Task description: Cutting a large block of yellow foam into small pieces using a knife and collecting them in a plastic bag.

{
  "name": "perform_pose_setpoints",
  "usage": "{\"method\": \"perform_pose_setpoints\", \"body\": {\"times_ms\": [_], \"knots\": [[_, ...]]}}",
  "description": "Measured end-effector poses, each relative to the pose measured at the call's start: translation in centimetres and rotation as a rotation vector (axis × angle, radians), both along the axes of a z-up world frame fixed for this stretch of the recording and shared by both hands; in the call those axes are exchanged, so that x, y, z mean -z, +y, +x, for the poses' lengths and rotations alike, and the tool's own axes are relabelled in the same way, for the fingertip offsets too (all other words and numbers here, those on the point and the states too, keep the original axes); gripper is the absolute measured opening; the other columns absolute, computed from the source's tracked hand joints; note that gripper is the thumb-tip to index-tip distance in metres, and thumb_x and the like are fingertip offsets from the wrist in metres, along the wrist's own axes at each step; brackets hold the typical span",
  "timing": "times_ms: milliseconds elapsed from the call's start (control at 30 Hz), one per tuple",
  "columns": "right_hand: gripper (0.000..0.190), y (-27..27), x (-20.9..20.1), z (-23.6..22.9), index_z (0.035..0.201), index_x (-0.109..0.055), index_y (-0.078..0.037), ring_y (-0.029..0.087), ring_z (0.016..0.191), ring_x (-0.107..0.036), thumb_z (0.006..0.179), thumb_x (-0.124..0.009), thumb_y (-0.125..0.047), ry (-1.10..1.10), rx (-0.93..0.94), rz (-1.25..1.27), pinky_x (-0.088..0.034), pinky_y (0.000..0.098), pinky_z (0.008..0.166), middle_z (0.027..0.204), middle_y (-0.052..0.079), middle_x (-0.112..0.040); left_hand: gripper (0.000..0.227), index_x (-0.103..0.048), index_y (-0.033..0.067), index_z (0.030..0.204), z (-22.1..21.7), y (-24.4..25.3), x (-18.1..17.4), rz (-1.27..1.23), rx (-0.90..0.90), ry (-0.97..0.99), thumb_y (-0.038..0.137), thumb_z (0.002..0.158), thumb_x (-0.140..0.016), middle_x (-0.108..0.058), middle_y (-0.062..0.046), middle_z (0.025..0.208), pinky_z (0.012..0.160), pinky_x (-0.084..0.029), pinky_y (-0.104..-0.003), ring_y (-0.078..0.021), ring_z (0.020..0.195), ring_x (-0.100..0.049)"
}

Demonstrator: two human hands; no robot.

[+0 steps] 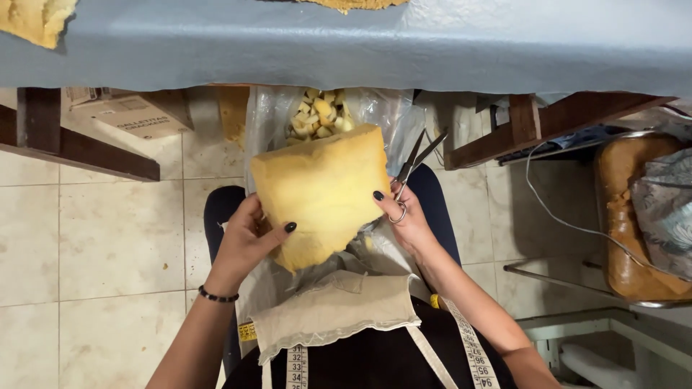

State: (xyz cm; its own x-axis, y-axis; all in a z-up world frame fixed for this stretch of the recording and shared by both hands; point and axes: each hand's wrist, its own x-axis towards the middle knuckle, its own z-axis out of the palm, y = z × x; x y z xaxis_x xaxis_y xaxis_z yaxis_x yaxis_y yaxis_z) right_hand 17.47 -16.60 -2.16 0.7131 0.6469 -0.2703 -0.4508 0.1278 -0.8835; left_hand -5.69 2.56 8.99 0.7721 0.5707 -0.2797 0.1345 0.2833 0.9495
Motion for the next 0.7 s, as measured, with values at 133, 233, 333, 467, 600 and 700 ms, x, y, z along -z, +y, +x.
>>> {"method": "perform_pose_setpoints", "body": {"times_ms": [133,233,333,467,600,700], "knots": [[0.044,-0.1,-2.4,0.0,0.125,-0.059,-0.001,0.016,0.088,-0.072,0.088,-0.078,-0.015,-0.146,-0.01,-0.084,-0.059,0.0247,0.076,0.1,0.011,-0.072,0.056,-0.064,0.0022,0.121,-1.7,-0.4,0.5,0.459,-0.05,0.041,0.006,0.072,-0.089,-0.072,-0.018,0.098,0.08,-0.056,-0.049,-0.0356,0.091,-0.069],[0.044,-0.5,-4.8,-0.6,0.126,-0.06,-0.002,0.016,0.093,-0.071,0.092,-0.074,-0.026,-0.198,-0.032,-0.102,-0.058,0.0237,0.078,0.104,0.012,-0.072,0.044,-0.069,0.0074,0.113,-1.3,-1.0,-2.5,1.021,-0.035,0.038,0.006,0.073,-0.087,-0.069,-0.011,0.096,0.081,-0.056,-0.046,-0.0344,0.092,-0.068],[0.047,-0.4,-4.6,-1.5,0.12,-0.063,-0.003,0.016,0.089,-0.068,0.091,-0.073,-0.039,-0.136,-0.068,-0.031,-0.06,0.0262,0.073,0.098,0.012,-0.071,0.025,-0.074,0.0165,0.111,-1.0,-1.3,-2.8,1.529,-0.009,-0.008,0.013,0.086,-0.078,-0.068,-0.003,0.102,0.085,-0.053,-0.04,-0.0259,0.098,-0.064],[0.054,0.3,-1.2,-2.0,0.122,-0.062,0.001,0.016,0.083,-0.066,0.086,-0.08,-0.035,-0.139,-0.152,0.021,-0.063,0.0313,0.071,0.094,0.009,-0.067,0.013,-0.073,0.0205,0.106,-0.3,-2.0,1.4,1.874,-0.043,-0.063,0.021,0.102,-0.061,-0.068,-0.004,0.107,0.085,-0.051,-0.04,-0.0253,0.099,-0.062],[0.044,3.3,-6.7,-3.0,0.118,-0.064,0.002,0.016,0.078,-0.066,0.086,-0.082,-0.021,-0.127,-0.09,0.015,-0.063,0.0319,0.067,0.09,0.01,-0.068,0.014,-0.073,0.0222,0.11,0.8,-3.6,0.7,1.876,-0.08,-0.023,0.019,0.101,-0.062,-0.067,-0.001,0.107,0.088,-0.049,-0.04,-0.0233,0.098,-0.061],[0.037,3.1,-6.6,-2.5,0.115,-0.064,0.001,0.016,0.069,-0.067,0.086,-0.08,-0.016,-0.033,-0.06,0.021,-0.061,0.0294,0.058,0.083,0.009,-0.067,0.023,-0.072,0.0257,0.12,0.6,-3.3,2.0,1.679,-0.036,0.006,0.025,0.097,-0.067,-0.068,0.001,0.112,0.101,-0.045,-0.046,-0.0233,0.108,-0.062]]}}
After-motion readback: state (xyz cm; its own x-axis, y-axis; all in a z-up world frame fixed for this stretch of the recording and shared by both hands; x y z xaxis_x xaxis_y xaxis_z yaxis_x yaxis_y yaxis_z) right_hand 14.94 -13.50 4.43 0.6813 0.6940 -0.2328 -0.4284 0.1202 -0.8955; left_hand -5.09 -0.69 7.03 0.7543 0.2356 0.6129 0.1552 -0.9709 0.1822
